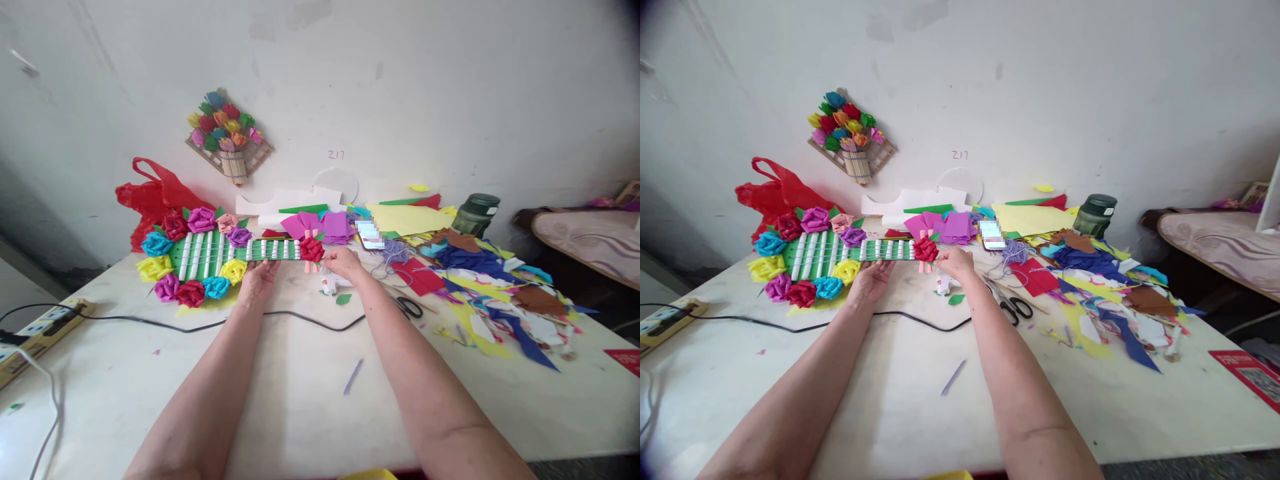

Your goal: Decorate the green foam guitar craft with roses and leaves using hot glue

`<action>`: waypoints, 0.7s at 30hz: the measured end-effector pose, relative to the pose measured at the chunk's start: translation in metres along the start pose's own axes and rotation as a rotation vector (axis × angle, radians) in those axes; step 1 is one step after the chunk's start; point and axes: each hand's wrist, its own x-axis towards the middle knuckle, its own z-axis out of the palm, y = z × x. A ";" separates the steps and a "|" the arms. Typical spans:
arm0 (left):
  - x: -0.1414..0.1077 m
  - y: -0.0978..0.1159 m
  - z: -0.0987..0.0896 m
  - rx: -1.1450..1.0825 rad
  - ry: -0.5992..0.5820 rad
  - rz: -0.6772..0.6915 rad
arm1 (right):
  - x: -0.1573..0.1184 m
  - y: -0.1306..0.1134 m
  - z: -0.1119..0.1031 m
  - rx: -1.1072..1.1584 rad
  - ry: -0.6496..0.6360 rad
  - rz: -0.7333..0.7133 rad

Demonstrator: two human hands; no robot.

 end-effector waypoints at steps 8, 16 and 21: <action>0.000 -0.001 -0.001 0.015 -0.015 0.001 | -0.002 -0.001 0.001 0.059 0.007 0.031; -0.001 -0.001 0.001 -0.005 -0.012 -0.004 | -0.001 0.000 0.002 0.065 0.013 0.057; -0.001 -0.001 0.000 -0.004 -0.014 0.001 | 0.000 0.000 0.004 0.062 0.016 0.058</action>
